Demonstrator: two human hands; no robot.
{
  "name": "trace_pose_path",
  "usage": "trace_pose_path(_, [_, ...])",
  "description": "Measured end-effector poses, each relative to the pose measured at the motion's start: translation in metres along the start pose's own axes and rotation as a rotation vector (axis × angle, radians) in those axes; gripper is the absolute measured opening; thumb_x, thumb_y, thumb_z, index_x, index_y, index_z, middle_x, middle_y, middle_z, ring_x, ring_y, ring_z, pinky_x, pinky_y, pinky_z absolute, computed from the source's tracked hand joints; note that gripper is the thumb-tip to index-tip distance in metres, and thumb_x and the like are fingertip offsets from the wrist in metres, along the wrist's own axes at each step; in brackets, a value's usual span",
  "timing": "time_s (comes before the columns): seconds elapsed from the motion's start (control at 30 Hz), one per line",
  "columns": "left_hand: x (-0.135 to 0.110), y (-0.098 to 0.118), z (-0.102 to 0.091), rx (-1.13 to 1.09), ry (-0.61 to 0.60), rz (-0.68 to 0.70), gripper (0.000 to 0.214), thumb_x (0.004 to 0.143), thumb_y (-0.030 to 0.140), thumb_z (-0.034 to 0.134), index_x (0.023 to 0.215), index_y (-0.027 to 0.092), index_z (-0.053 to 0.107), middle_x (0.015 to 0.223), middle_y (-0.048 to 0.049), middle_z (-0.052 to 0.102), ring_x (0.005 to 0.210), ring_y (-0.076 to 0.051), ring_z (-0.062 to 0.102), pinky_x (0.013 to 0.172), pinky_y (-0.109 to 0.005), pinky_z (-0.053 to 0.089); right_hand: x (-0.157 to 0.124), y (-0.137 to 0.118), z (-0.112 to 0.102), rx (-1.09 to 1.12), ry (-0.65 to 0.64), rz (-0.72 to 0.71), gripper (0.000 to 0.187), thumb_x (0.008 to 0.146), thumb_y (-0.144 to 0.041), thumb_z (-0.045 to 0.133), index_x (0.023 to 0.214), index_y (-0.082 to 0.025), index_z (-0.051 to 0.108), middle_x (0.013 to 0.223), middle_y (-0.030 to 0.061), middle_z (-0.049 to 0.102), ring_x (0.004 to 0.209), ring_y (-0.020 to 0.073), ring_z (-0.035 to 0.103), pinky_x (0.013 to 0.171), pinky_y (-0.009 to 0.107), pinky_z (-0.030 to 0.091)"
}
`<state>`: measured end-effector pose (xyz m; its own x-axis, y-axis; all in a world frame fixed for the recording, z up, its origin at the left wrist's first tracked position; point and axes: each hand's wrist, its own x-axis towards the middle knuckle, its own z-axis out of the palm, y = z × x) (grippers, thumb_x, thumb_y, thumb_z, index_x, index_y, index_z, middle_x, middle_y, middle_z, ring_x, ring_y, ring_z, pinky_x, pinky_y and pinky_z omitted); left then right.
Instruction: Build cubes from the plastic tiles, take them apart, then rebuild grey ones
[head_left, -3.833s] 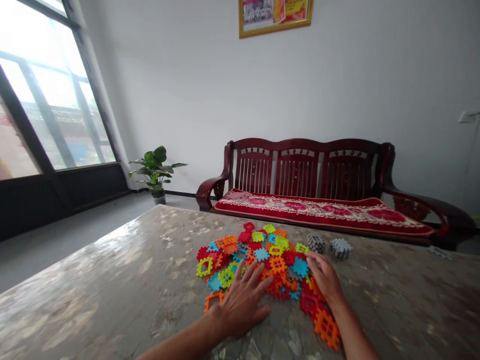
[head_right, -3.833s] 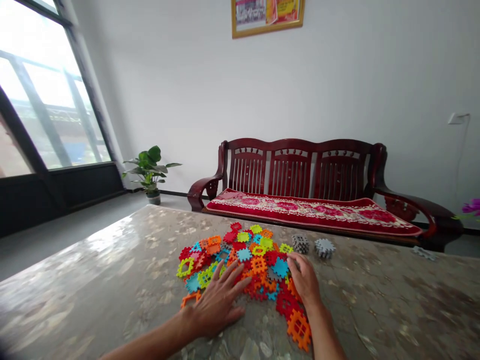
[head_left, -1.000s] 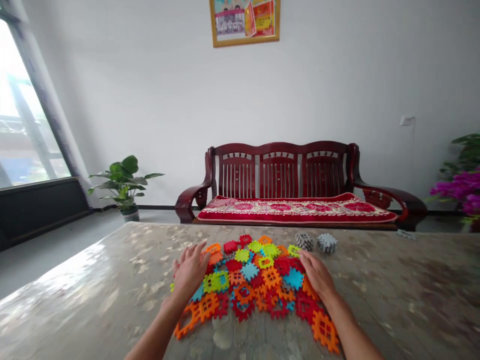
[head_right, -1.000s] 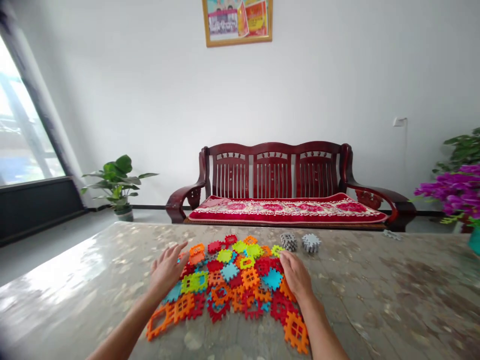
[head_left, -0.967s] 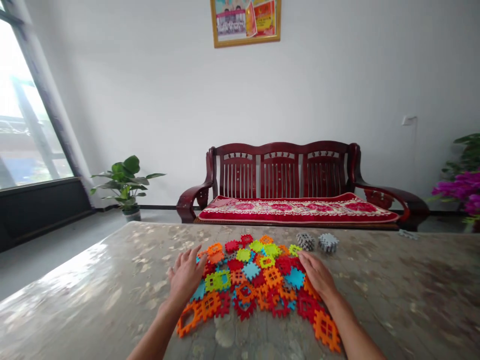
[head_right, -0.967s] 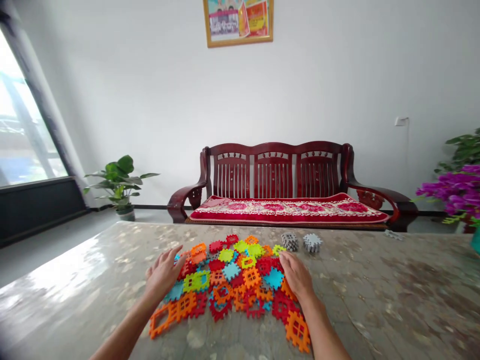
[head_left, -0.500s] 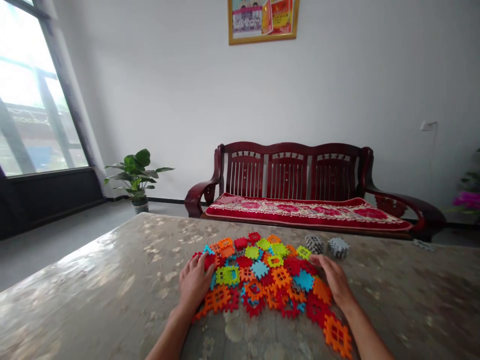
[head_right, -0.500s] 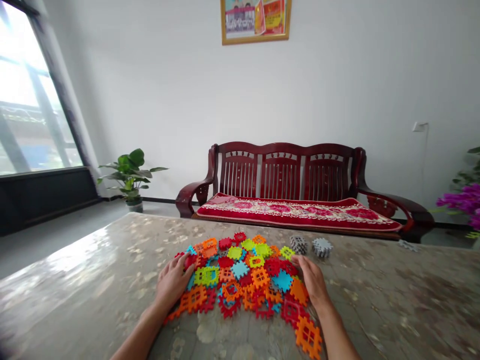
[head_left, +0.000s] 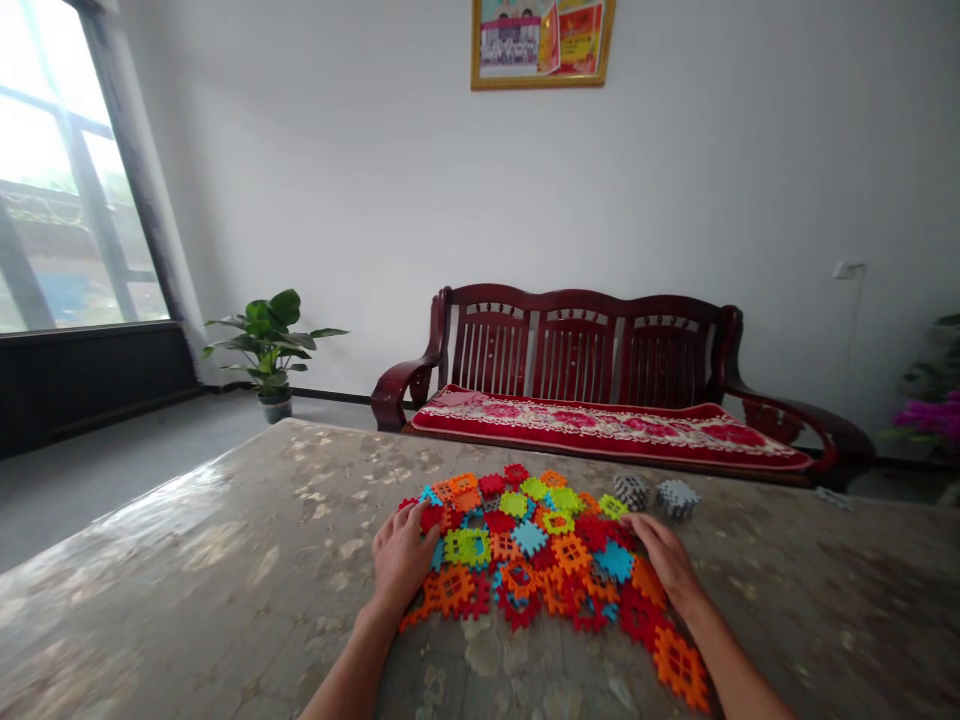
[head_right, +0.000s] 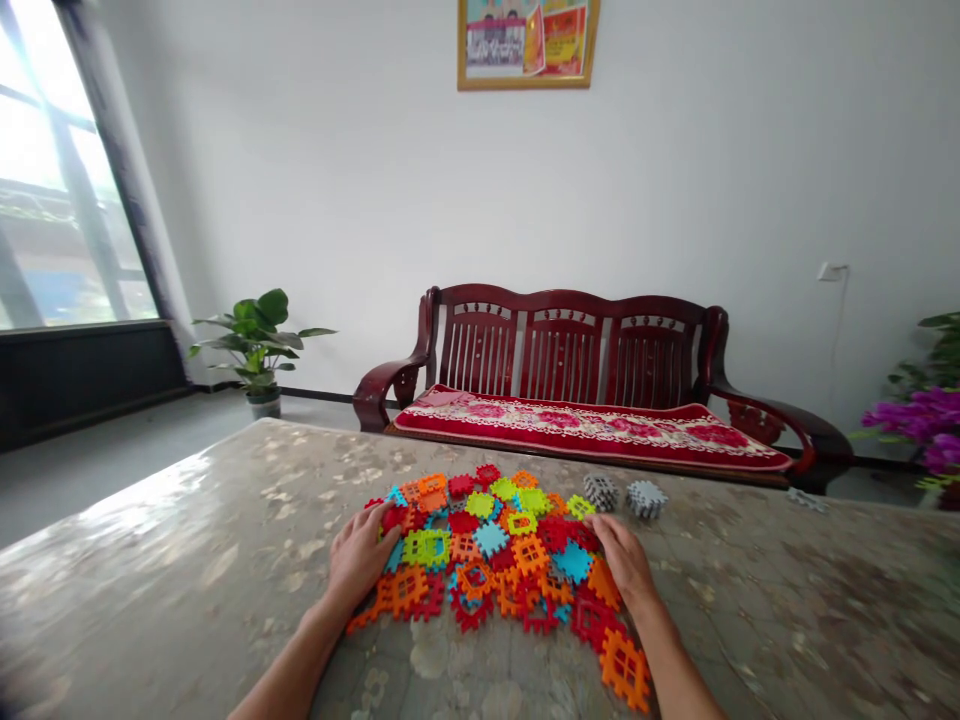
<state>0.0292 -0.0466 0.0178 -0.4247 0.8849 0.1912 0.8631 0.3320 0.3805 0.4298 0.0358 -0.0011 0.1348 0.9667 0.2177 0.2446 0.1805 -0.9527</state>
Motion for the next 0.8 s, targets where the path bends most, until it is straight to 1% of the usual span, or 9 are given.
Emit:
trace_pose_path(0.1, [0.001,-0.001,0.0,-0.025,-0.006,0.004,0.047,0.091,0.039,0.043,0.135,0.026,0.054,0.141,-0.0063,0.055,0.132,-0.027,0.045,0.109,-0.042,0.033,0.0,-0.009,-0.002,-0.016,-0.065,0.036,0.061,0.063,-0.074,0.064,0.089,-0.02,0.074,0.102,0.0111,0.076,0.106,0.0322,0.066,0.101,0.046,0.046])
trace_pose_path(0.23, [0.001,-0.003,0.001,-0.05,0.007,0.022,0.046,0.091,0.04,0.043,0.133,0.026,0.055,0.14,-0.0059,0.056,0.131,-0.027,0.046,0.108,-0.042,0.033,0.0,-0.02,-0.008,-0.014,-0.24,0.117,0.064,0.061,-0.064,0.074,0.109,-0.021,0.071,0.119,0.0114,0.071,0.117,0.0312,0.062,0.104,0.048,0.043])
trace_pose_path(0.33, [0.001,-0.002,0.002,-0.044,0.011,0.016,0.046,0.09,0.04,0.043,0.133,0.027,0.055,0.139,-0.0058,0.057,0.13,-0.027,0.047,0.107,-0.042,0.034,0.001,-0.022,-0.007,-0.074,-0.339,0.084,0.08,0.054,-0.057,0.082,0.123,-0.021,0.064,0.132,0.0135,0.063,0.125,0.0312,0.056,0.105,0.048,0.041])
trace_pose_path(0.4, [0.001,-0.002,0.002,-0.047,0.012,0.016,0.045,0.091,0.041,0.042,0.132,0.028,0.055,0.139,-0.0052,0.057,0.13,-0.026,0.046,0.108,-0.042,0.033,0.0,-0.021,-0.001,-0.152,-0.391,0.05,0.091,0.049,-0.054,0.085,0.129,-0.02,0.059,0.137,0.0147,0.059,0.127,0.0315,0.053,0.107,0.048,0.039])
trace_pose_path(0.47, [0.001,-0.001,0.003,-0.053,0.013,0.017,0.045,0.091,0.041,0.042,0.131,0.029,0.055,0.139,-0.0048,0.057,0.13,-0.026,0.046,0.108,-0.041,0.033,-0.003,-0.022,0.007,-0.26,-0.409,0.016,0.099,0.041,-0.05,0.087,0.131,-0.02,0.058,0.139,0.0149,0.056,0.129,0.033,0.051,0.108,0.049,0.037])
trace_pose_path(0.53, [0.001,-0.001,0.003,-0.051,0.016,0.017,0.045,0.091,0.042,0.042,0.131,0.029,0.055,0.139,-0.0049,0.057,0.13,-0.026,0.046,0.108,-0.041,0.033,-0.005,-0.024,0.016,-0.377,-0.396,-0.01,0.102,0.036,-0.044,0.088,0.131,-0.021,0.059,0.142,0.0151,0.053,0.132,0.0347,0.047,0.11,0.049,0.034])
trace_pose_path(0.6, [0.001,-0.001,0.003,-0.045,0.018,0.018,0.045,0.091,0.041,0.042,0.131,0.028,0.055,0.139,-0.0052,0.057,0.13,-0.026,0.046,0.108,-0.041,0.033,-0.006,-0.029,0.022,-0.471,-0.387,-0.016,0.099,0.038,-0.04,0.087,0.131,-0.02,0.059,0.142,0.0157,0.052,0.132,0.0356,0.045,0.111,0.048,0.031])
trace_pose_path(0.67, [0.001,-0.001,0.004,-0.042,0.02,0.017,0.045,0.091,0.041,0.042,0.132,0.028,0.055,0.139,-0.0052,0.057,0.131,-0.026,0.045,0.108,-0.041,0.032,-0.006,-0.034,0.025,-0.527,-0.392,-0.011,0.094,0.043,-0.038,0.085,0.131,-0.019,0.06,0.139,0.0151,0.054,0.131,0.0357,0.045,0.11,0.048,0.031])
trace_pose_path(0.8, [0.002,-0.001,0.005,-0.05,0.014,0.014,0.046,0.09,0.04,0.043,0.133,0.027,0.055,0.14,-0.0057,0.056,0.131,-0.027,0.045,0.109,-0.043,0.031,-0.004,-0.041,0.028,-0.603,-0.409,-0.043,0.081,0.046,-0.032,0.079,0.125,-0.02,0.063,0.129,0.0105,0.057,0.124,0.032,0.049,0.108,0.043,0.034])
